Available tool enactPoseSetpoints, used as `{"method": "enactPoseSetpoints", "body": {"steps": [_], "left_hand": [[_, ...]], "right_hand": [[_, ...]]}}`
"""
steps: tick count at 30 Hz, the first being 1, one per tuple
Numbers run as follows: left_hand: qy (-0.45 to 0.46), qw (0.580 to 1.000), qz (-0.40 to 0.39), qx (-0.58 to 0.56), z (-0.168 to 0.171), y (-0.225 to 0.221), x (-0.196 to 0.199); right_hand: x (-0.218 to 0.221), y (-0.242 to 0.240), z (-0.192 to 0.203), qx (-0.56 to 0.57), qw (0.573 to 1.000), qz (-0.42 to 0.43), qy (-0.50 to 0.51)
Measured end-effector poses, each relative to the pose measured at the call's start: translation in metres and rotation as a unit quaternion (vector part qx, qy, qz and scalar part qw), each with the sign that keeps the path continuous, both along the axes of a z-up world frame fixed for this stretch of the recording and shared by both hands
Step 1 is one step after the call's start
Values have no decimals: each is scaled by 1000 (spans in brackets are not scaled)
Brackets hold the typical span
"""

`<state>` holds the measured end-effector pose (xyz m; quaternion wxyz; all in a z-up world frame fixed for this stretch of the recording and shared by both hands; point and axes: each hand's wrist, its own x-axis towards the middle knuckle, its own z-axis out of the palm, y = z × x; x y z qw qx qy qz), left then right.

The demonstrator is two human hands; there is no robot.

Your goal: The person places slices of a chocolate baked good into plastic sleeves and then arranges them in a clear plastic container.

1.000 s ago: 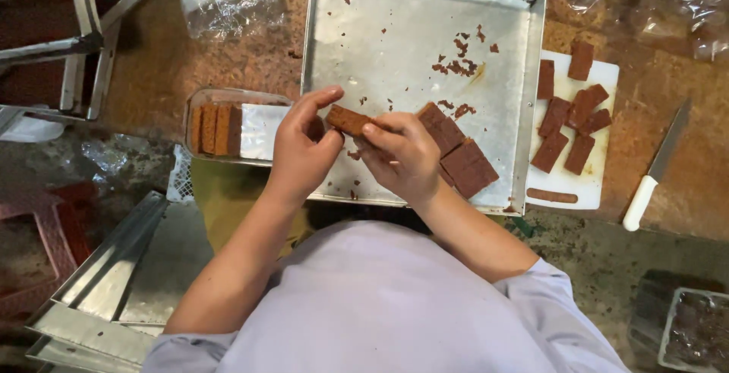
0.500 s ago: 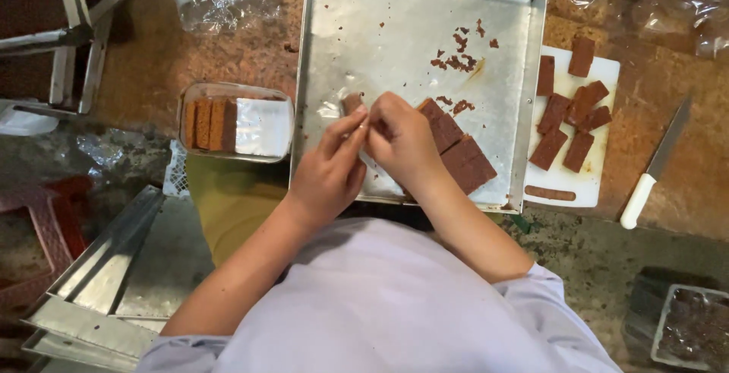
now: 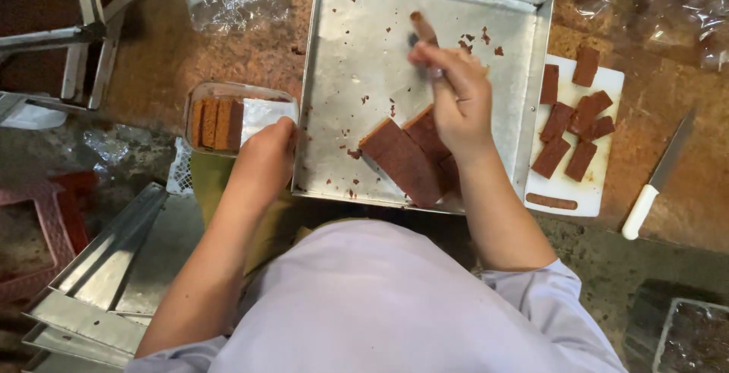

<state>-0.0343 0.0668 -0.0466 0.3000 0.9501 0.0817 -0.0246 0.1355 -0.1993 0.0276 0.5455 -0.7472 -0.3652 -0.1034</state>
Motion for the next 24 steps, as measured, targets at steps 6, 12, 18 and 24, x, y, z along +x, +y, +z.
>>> {"method": "enactPoseSetpoints", "body": {"steps": [6, 12, 18, 24], "left_hand": [[-63, 997, 42, 29, -25, 14, -7], [-102, 990, 69, -64, -7, 6, -3], [-144, 979, 17, -144, 2, -19, 9], [-77, 941, 5, -331, 64, -66, 33]], "right_hand": [[-10, -5, -54, -386, 898, 201, 68], [-20, -15, -97, -477, 876, 68, -26], [-36, 2, -16, -287, 934, 24, 210], [-76, 20, -21, 60, 998, -24, 15]]}}
